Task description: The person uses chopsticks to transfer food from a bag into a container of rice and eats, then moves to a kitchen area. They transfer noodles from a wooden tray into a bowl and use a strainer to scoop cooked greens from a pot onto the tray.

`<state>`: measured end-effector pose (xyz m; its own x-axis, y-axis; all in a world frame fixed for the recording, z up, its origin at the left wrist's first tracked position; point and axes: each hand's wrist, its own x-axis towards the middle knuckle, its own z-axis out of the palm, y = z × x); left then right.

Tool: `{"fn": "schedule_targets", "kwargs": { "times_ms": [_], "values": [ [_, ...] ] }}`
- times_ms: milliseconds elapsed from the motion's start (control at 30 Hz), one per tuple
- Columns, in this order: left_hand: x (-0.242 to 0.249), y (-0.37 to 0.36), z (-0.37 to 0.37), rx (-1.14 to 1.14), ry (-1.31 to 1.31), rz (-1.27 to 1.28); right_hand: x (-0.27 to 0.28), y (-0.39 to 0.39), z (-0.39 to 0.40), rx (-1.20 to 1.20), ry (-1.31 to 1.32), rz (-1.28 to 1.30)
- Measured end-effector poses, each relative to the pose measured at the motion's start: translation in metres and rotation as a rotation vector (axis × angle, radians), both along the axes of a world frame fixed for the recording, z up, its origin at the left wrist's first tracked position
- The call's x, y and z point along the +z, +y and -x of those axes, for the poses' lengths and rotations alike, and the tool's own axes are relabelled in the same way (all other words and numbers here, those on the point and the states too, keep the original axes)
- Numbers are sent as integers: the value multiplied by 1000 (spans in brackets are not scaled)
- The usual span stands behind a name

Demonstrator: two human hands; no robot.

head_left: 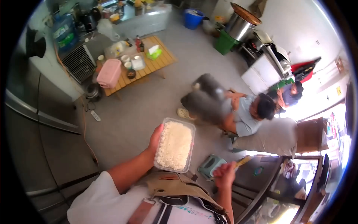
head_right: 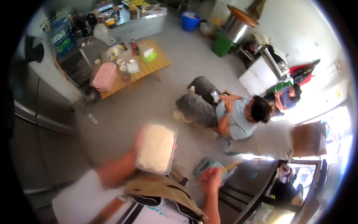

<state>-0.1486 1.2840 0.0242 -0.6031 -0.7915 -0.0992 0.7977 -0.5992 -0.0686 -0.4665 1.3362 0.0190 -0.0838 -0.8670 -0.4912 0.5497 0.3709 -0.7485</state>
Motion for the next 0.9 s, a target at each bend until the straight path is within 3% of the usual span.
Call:
{"fn": "schedule_targets", "kwargs": {
  "times_ms": [67,133,233,333,367,467,533,633,733,900],
  "values": [
    [-5,-10,-38,105,5,49,-21,-41,-79,152,-235,-204],
    [8,-10,-59,256,-59,-58,-30,-68,-129,451,-234,-342],
    [27,-27,-85,482,-153,-129,-82,-100,-160,858,-311,-321],
    [39,-68,-117,625,-271,-198,-102,-167,-199,1132,-147,-189],
    [36,-85,-126,665,-348,-180,-134,-190,-205,1253,-1,-124],
    [54,-139,-139,752,-431,-145,-76,-287,-241,1358,247,25],
    [63,-176,-151,815,-391,-143,-87,-336,-269,1347,-21,-192],
    [60,-225,-168,868,-331,-127,-49,-420,-302,1413,70,-175],
    [71,-282,-188,864,-251,-87,-52,-488,-326,1405,-401,-276],
    [35,-386,-235,769,-228,-35,-39,-579,-367,1314,-246,-236]
  ]
}}
